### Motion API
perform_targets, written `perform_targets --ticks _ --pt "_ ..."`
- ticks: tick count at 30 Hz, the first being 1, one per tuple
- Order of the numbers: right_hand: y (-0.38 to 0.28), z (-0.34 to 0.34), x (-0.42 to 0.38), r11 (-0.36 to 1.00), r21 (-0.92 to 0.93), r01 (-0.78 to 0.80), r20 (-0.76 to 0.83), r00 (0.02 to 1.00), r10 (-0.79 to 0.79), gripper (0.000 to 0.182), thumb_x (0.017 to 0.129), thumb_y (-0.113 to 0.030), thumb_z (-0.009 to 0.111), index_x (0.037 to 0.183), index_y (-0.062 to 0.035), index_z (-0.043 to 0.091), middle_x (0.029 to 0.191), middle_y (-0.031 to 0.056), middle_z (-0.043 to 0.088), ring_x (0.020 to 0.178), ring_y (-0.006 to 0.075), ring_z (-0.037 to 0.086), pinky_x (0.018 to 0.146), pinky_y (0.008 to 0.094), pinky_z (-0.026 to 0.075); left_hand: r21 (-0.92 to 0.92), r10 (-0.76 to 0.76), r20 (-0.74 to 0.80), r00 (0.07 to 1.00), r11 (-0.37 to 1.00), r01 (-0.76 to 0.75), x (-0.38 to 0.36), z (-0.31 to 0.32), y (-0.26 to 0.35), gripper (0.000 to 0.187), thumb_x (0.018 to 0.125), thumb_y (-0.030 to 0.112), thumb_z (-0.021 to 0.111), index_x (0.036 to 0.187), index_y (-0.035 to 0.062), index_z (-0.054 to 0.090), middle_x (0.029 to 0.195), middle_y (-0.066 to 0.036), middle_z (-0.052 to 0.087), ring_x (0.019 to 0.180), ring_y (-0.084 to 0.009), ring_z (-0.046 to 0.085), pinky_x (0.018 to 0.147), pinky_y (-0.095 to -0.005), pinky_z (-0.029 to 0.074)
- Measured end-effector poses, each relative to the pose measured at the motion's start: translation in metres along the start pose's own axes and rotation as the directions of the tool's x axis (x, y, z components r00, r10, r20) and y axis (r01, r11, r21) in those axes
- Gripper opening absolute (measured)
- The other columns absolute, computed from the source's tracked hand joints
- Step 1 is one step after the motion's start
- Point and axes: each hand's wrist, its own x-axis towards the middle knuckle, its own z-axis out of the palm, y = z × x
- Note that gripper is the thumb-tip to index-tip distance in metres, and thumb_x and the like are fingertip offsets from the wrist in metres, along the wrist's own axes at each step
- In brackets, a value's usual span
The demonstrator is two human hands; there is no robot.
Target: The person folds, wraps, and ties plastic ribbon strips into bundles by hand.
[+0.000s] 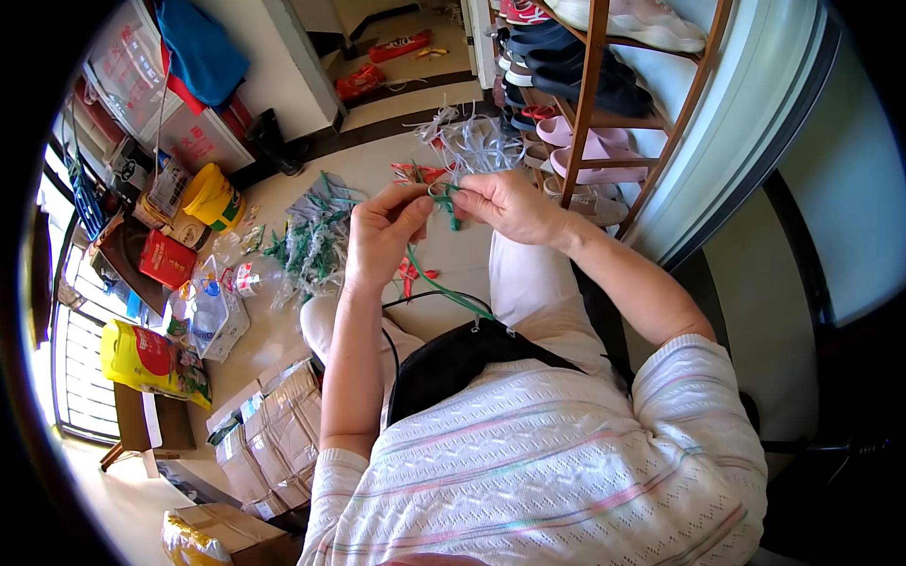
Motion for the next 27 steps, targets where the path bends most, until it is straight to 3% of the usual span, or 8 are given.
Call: perform_targets --ticks 4,7,12,15,18,21,24,27 --pt "0.0 0.015 0.007 0.998 0.064 -0.028 -0.149 0.988 0.038 0.027 0.093 -0.019 0.046 0.076 -0.0012 0.055 0.054 -0.0021 0.042 0.051 0.0049 0.037 0.047 0.0212 0.031 -0.486 0.0 -0.072 0.997 0.874 -0.035 0.006 0.002 -0.006 0.016 0.084 0.002 0.056 0.099 -0.002 0.061 0.079 -0.005 0.06 0.061 -0.0097 0.052 0.055 -0.0219 0.041" --pt "0.002 0.028 0.013 0.992 0.116 -0.055 -0.208 0.975 0.078 0.026 0.094 -0.018 0.045 0.077 -0.0012 0.055 0.057 -0.0013 0.045 0.052 0.0052 0.04 0.047 0.0212 0.033 -0.483 0.039 -0.272 0.961 0.859 -0.172 0.015 0.015 -0.005 0.015 0.085 0.002 0.056 0.098 -0.0014 0.061 0.086 -0.005 0.059 0.063 -0.0093 0.052 0.058 -0.0226 0.042" --pt "0.021 0.056 0.029 0.909 0.413 -0.052 -0.297 0.936 0.188 0.024 0.095 -0.019 0.041 0.082 -0.0031 0.054 0.069 -0.0003 0.053 0.06 0.0067 0.049 0.051 0.0208 0.039 -0.356 0.075 -0.37 0.926 0.909 -0.216 0.033 0.025 -0.008 0.016 0.088 0.001 0.047 0.096 0.0009 0.061 0.084 -0.004 0.058 0.07 -0.0078 0.05 0.064 -0.0204 0.043" --pt "0.021 0.062 0.033 0.958 0.283 -0.033 -0.366 0.92 0.14 0.025 0.094 -0.02 0.041 0.093 -0.0016 0.058 0.074 0.004 0.059 0.062 0.0083 0.051 0.053 0.0236 0.043 -0.44 0.077 -0.366 0.928 0.864 -0.245 0.036 0.029 -0.003 0.017 0.089 0.002 0.044 0.094 0.0004 0.06 0.082 -0.004 0.057 0.07 -0.0083 0.051 0.062 -0.0193 0.042" --pt "0.011 0.057 0.034 0.877 0.466 -0.119 -0.3 0.911 0.283 0.025 0.094 -0.02 0.042 0.087 -0.0017 0.057 0.066 0.0011 0.052 0.057 0.0077 0.047 0.048 0.0245 0.038 -0.476 0.063 -0.332 0.941 0.85 -0.225 0.038 0.028 0.002 0.018 0.089 0.002 0.042 0.093 0.0002 0.059 0.082 -0.005 0.057 0.07 -0.0093 0.051 0.062 -0.0189 0.042" --pt "0.012 0.061 0.04 0.918 0.396 0.013 -0.431 0.885 0.174 0.026 0.094 -0.023 0.043 0.082 -0.0033 0.055 0.059 -0.0015 0.045 0.052 0.0062 0.041 0.043 0.023 0.033 -0.409 0.143 -0.315 0.938 0.871 -0.27 0.043 0.029 0.005 0.017 0.089 0.002 0.042 0.093 0.0 0.059 0.084 -0.006 0.058 0.07 -0.0104 0.052 0.062 -0.0194 0.043" --pt "0.008 0.044 0.04 0.918 0.37 -0.144 -0.312 0.911 0.269 0.025 0.093 -0.031 0.043 0.083 -0.0105 0.052 0.055 -0.0065 0.038 0.045 0.0025 0.032 0.038 0.0182 0.023 -0.381 0.175 -0.215 0.961 0.891 -0.247 0.048 0.025 0.0 0.019 0.09 0.007 0.045 0.103 -0.001 0.055 0.091 -0.007 0.059 0.076 -0.011 0.054 0.067 -0.0219 0.044" --pt "0.002 0.026 0.036 0.782 0.587 -0.21 -0.206 0.895 0.395 0.024 0.092 -0.031 0.045 0.083 -0.0103 0.053 0.054 -0.0066 0.036 0.043 0.003 0.03 0.037 0.0192 0.021 -0.265 0.191 -0.299 0.935 0.925 -0.274 0.044 0.034 0.006 0.03 0.09 0.015 0.05 0.115 -0.0014 0.049 0.099 -0.009 0.058 0.086 -0.0116 0.055 0.074 -0.0233 0.044"
